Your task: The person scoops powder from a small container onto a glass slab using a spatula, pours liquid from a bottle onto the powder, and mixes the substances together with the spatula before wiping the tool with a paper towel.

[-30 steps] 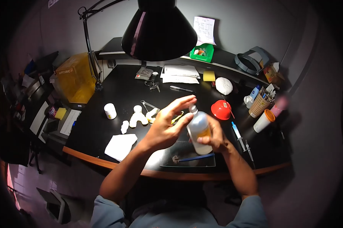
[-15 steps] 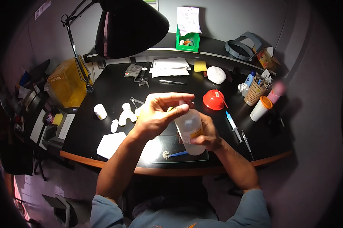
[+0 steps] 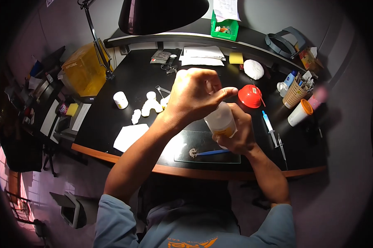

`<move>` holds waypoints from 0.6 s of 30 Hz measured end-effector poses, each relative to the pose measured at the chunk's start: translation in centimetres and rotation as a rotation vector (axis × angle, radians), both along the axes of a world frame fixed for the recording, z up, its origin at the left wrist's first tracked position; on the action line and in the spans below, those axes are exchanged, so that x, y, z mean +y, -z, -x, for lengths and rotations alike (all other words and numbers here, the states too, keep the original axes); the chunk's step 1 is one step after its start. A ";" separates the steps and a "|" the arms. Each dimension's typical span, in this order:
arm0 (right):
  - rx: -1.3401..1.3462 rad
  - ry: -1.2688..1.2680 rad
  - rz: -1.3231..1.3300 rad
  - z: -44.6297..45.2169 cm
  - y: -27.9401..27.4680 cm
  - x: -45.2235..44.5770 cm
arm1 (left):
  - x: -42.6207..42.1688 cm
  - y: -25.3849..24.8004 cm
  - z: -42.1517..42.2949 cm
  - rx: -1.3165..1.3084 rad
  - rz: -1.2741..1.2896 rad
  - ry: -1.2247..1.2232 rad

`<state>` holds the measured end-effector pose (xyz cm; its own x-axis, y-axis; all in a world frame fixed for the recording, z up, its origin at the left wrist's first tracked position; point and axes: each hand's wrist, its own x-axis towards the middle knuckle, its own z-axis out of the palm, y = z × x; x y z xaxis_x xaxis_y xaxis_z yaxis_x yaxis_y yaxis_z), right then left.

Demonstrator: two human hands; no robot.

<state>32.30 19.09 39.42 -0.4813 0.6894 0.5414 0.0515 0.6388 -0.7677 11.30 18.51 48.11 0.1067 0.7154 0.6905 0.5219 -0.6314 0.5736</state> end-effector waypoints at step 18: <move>-0.076 0.090 -0.108 -0.6 -0.9 0.2 | -1.6 -1.3 1.5 0.682 0.067 -0.046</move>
